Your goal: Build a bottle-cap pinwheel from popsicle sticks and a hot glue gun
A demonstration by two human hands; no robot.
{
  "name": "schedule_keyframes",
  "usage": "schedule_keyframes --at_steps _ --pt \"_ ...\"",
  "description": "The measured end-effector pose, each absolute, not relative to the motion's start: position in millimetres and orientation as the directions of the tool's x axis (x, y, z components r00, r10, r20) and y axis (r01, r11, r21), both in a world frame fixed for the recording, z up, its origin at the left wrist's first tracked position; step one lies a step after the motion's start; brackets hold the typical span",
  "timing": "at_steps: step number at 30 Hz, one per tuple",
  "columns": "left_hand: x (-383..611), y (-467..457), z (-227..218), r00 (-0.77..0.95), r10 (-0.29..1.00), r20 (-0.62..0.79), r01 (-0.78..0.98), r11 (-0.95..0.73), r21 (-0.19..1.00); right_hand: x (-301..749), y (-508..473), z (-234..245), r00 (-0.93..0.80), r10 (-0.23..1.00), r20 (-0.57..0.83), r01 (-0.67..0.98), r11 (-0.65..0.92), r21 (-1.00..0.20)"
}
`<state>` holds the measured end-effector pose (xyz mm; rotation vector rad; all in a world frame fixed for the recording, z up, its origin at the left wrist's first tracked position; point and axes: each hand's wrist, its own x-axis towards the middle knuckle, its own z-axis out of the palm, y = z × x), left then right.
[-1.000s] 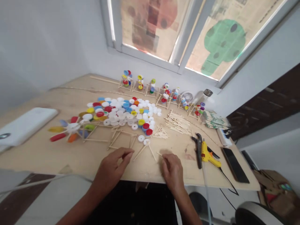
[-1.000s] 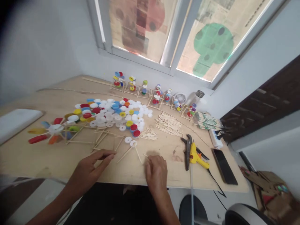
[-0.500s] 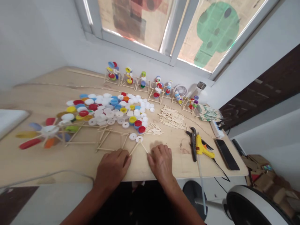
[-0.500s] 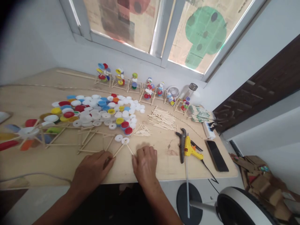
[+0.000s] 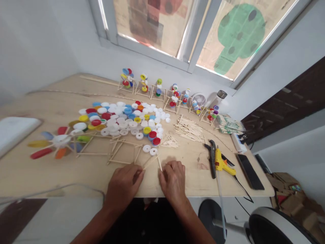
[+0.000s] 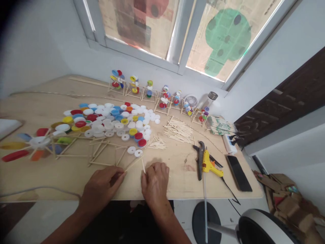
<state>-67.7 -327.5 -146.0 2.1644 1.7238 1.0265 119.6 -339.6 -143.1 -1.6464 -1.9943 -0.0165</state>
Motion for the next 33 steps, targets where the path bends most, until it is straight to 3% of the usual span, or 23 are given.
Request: schedule_keyframes --at_steps 6,11,20,28,33 --pt "-74 -333 -142 -0.034 0.929 0.369 0.725 -0.231 0.649 127 -336 -140 -0.053 0.896 0.441 0.885 0.247 -0.395" --pt "-91 -324 -141 -0.144 0.929 0.341 0.759 -0.118 0.641 134 -328 -138 -0.075 0.890 0.450 0.882 0.270 -0.386" --pt "-92 -308 -145 -0.012 0.951 0.308 0.835 -0.160 0.527 121 -287 -136 -0.229 0.861 0.455 0.902 0.363 -0.232" --pt "-92 -302 -143 -0.024 0.971 0.237 0.845 -0.107 0.523 105 -248 -136 -0.341 0.817 0.466 0.910 0.410 -0.054" --pt "-91 -302 -147 -0.038 0.960 0.276 0.832 -0.123 0.542 102 -250 -138 -0.318 0.788 0.528 0.915 0.400 -0.046"
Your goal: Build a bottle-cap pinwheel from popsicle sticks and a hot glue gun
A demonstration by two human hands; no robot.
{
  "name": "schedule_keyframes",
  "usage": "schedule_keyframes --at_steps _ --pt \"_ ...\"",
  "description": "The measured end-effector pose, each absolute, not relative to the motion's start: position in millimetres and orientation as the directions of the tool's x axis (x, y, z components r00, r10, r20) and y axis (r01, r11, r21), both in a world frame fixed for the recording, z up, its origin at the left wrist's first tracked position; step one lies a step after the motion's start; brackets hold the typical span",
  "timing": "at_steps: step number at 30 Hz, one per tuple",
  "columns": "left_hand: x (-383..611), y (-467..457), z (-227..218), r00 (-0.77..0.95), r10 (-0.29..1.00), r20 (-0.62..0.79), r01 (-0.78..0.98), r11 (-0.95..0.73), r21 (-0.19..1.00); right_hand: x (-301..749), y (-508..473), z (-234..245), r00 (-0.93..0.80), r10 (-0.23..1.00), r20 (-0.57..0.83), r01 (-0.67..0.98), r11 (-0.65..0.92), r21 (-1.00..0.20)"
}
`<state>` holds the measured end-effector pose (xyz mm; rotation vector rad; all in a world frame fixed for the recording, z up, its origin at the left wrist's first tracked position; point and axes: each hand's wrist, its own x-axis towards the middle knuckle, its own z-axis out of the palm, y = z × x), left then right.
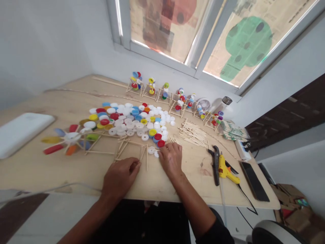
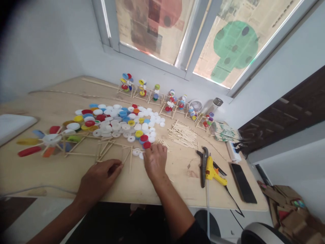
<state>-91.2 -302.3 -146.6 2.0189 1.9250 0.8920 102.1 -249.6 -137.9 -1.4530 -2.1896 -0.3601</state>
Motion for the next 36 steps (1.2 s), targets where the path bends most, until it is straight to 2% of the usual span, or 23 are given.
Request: schedule_keyframes --at_steps 7,12,17,22,26,28,31,33,36 --pt "-104 -315 -145 -0.138 0.911 0.388 0.757 -0.156 0.634 111 -278 -133 -0.259 0.728 0.635 0.852 0.482 -0.205" --pt "-140 -323 -135 -0.379 0.805 0.456 0.726 -0.047 0.686 107 -305 -129 -0.182 0.748 0.639 0.807 0.485 -0.338" --pt "-190 -313 -123 -0.630 0.697 0.342 0.641 0.219 0.736 101 -327 -129 -0.156 0.757 0.634 0.780 0.489 -0.391" --pt "-230 -303 -109 -0.723 0.609 0.327 0.626 0.375 0.684 101 -337 -135 -0.176 0.747 0.641 0.765 0.514 -0.389" --pt "-250 -298 -105 -0.778 0.589 0.219 0.539 0.445 0.715 99 -338 -130 -0.186 0.760 0.623 0.746 0.522 -0.413" --pt "-254 -295 -107 -0.723 0.630 0.285 0.627 0.423 0.654 96 -337 -125 -0.194 0.763 0.616 0.736 0.529 -0.423" --pt "-252 -285 -108 -0.516 0.751 0.412 0.825 0.307 0.474 89 -337 -120 -0.203 0.757 0.621 0.721 0.544 -0.428" --pt "-247 -278 -106 -0.394 0.822 0.410 0.898 0.251 0.361 84 -338 -119 -0.204 0.754 0.625 0.714 0.551 -0.431" --pt "-238 -267 -98 -0.320 0.868 0.379 0.944 0.257 0.207 82 -341 -120 -0.194 0.761 0.618 0.713 0.543 -0.444"
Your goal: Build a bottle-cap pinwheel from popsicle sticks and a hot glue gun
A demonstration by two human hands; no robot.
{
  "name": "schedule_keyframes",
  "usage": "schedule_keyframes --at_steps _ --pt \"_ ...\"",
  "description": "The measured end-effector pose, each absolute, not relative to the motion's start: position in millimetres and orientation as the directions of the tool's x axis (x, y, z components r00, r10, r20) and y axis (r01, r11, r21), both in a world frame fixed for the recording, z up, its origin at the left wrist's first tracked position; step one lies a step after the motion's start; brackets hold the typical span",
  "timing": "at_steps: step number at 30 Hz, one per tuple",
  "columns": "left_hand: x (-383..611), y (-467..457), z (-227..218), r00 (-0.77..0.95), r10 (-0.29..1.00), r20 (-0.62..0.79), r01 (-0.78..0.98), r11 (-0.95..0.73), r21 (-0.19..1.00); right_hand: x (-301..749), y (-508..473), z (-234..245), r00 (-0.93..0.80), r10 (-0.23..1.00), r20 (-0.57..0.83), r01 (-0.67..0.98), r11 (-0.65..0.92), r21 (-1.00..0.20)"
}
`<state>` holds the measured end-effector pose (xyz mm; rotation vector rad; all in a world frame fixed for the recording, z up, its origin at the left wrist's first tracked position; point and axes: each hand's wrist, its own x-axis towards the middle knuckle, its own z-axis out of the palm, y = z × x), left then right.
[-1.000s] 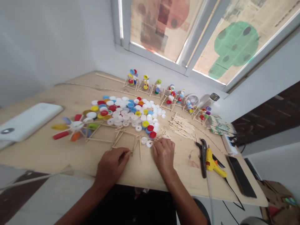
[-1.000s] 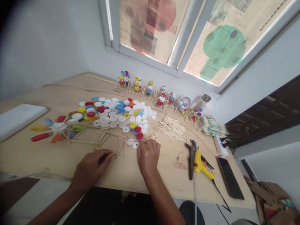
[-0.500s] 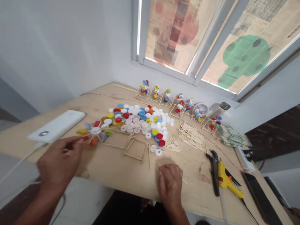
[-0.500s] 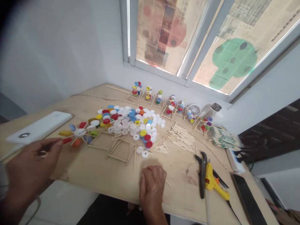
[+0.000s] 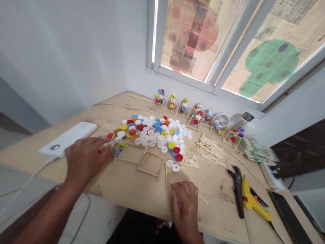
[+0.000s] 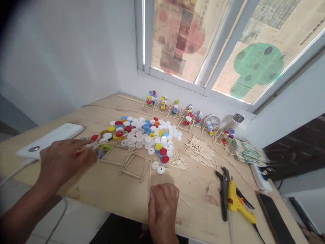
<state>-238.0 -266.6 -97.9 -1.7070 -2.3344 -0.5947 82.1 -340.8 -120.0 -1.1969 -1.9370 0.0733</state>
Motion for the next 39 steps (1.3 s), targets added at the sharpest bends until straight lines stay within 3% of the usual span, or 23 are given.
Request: schedule_keyframes --at_steps 4,12,16,22,24,27,31,39 --pt "-232 -254 -89 -0.243 0.912 0.330 0.970 0.227 0.089 85 -345 -120 -0.178 0.762 0.622 0.716 0.534 -0.449" --pt "-243 -255 -84 -0.271 0.910 0.314 0.963 0.252 0.100 89 -350 -122 -0.184 0.765 0.617 0.719 0.533 -0.446" --pt "-254 -267 -73 -0.432 0.862 0.264 0.897 0.381 0.222 89 -350 -122 -0.175 0.778 0.603 0.709 0.525 -0.472" --pt "-260 -276 -66 -0.649 0.739 0.182 0.697 0.481 0.532 90 -350 -123 -0.167 0.782 0.600 0.702 0.522 -0.485" --pt "-260 -276 -66 -0.677 0.715 0.173 0.663 0.490 0.566 90 -351 -123 -0.160 0.787 0.596 0.703 0.515 -0.491" --pt "-262 -274 -63 -0.657 0.741 0.141 0.681 0.503 0.532 91 -351 -123 -0.166 0.788 0.593 0.705 0.515 -0.487" --pt "-266 -267 -59 -0.567 0.821 0.073 0.770 0.496 0.401 92 -352 -123 -0.159 0.784 0.600 0.711 0.512 -0.482" --pt "-276 -251 -63 -0.489 0.869 0.075 0.852 0.458 0.253 93 -352 -126 -0.162 0.781 0.604 0.701 0.522 -0.487"
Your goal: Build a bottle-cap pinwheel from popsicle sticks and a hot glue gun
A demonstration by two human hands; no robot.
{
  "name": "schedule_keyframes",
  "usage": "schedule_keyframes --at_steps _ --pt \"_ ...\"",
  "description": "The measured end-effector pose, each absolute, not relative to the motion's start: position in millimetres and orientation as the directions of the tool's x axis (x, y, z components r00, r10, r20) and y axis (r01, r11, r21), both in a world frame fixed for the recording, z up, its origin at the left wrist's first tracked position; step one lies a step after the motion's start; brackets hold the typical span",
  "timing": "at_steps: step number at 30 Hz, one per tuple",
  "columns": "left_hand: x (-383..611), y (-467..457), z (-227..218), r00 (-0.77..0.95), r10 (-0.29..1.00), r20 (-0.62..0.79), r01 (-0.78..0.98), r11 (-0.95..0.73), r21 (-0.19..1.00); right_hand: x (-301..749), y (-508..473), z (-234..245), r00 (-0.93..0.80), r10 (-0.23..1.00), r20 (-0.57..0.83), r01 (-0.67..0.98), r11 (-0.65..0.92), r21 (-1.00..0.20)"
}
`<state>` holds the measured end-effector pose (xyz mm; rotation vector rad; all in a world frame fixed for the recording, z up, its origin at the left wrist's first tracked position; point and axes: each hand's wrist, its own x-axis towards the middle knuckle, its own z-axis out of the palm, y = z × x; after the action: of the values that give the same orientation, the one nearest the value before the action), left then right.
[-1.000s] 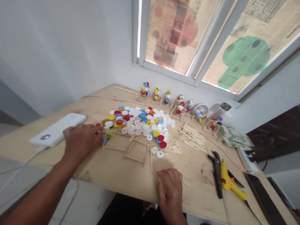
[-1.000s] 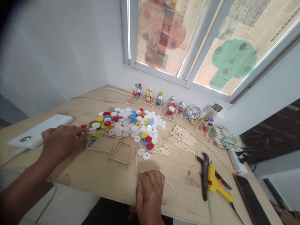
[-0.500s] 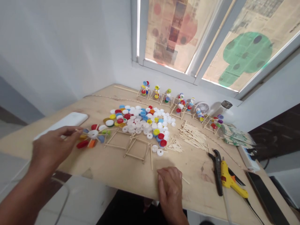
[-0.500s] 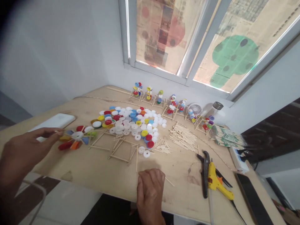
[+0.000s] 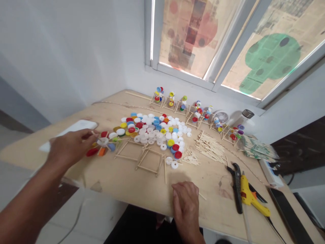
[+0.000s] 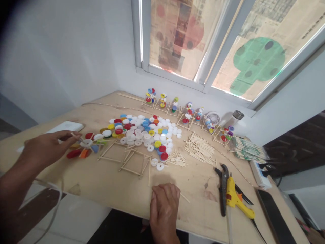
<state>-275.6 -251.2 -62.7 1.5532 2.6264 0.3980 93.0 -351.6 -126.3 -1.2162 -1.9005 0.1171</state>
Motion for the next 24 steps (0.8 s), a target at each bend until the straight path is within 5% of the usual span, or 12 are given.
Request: schedule_keyframes --at_steps 24 --pt "-273.0 -242.3 -57.0 -0.490 0.871 0.025 0.859 0.478 0.186 90.2 -348.8 -125.6 -0.172 0.796 0.581 0.701 0.513 -0.495"
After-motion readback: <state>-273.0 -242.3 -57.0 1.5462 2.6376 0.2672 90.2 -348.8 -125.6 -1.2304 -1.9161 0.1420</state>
